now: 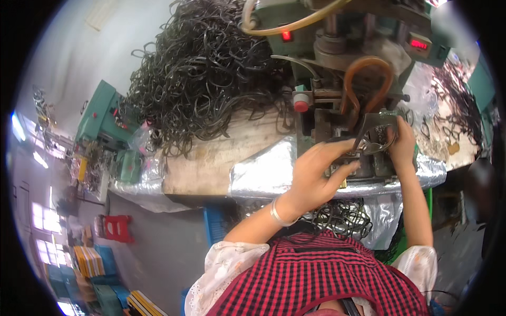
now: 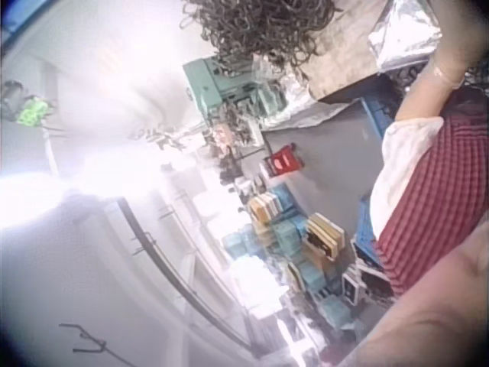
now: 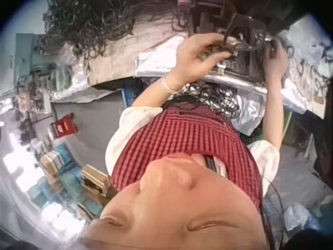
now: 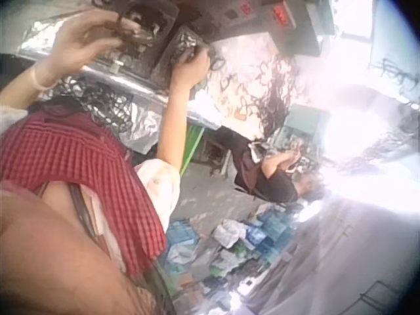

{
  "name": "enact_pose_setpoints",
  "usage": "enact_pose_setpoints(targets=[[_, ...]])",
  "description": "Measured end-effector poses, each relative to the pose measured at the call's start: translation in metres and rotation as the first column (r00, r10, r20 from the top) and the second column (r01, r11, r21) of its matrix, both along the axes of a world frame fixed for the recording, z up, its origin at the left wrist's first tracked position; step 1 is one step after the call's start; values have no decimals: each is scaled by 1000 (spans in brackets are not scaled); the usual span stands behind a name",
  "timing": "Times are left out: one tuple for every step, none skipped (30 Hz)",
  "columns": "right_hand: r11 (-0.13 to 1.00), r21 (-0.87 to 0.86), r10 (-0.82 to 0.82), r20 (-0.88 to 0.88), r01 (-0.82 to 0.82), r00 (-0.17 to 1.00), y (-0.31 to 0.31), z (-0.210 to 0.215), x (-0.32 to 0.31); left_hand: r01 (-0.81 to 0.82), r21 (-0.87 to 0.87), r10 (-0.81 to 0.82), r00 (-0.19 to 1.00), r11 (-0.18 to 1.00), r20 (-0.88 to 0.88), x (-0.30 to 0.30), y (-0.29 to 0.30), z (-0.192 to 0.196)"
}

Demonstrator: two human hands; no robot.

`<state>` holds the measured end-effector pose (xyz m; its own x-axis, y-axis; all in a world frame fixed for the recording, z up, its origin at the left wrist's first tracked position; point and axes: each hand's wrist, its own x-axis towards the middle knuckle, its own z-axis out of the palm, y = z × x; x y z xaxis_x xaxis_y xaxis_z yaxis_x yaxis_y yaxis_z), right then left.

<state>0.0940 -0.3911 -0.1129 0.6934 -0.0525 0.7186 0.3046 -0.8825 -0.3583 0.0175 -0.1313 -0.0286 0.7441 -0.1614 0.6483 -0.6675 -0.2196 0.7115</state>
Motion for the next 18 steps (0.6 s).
enact_pose_setpoints(targets=[[994,101,-25,-30,28,999,1,-1,-9,-115,54,102,974,992,200,-5,15,-5],[977,204,-55,-63,67,996,-1,-2,-12,-231,91,177,901,969,396,-6,33,-9],[960,276,-28,-96,54,995,-6,-1,-14,-498,187,338,775,847,533,-11,62,-7],[935,353,4,-133,43,991,-9,-3,-20,-533,-8,466,733,846,496,-7,97,-19],[905,423,37,-167,37,985,-12,-6,-26,-672,-145,680,669,726,300,-4,110,-3],[907,419,49,-172,28,984,-12,-8,-28,-754,-69,741,618,653,261,3,136,7],[911,411,62,-171,14,983,-11,-7,-25,-814,163,724,572,557,385,8,156,21],[918,396,69,-167,3,984,-9,-3,-23,-807,285,660,588,517,469,19,169,26],[929,369,53,-204,27,978,1,8,-23,-776,342,619,630,530,470,31,173,31],[925,379,67,-191,11,979,9,17,-24,-736,401,576,677,546,459,44,173,33],[921,389,81,-178,-5,981,17,25,-24,-706,483,607,701,518,373,58,167,35],[912,408,117,-162,-41,980,26,30,-21,-675,567,649,701,472,294,66,160,42],[898,434,138,-128,-69,982,29,29,-18,-634,695,721,650,340,240,75,149,47],[891,450,139,-149,-58,979,31,28,-16,-638,737,712,624,225,323,90,151,36],[883,466,144,-174,-47,974,33,26,-15,-583,796,745,600,160,290,110,156,25],[877,479,141,-196,-31,970,31,23,-16,-521,847,775,576,103,260,126,158,12],[911,412,83,-250,28,965,20,16,-20,-652,738,757,568,175,322,132,160,-7],[914,402,39,-202,46,979,7,13,-27,-743,585,738,586,324,335,129,153,-19]])
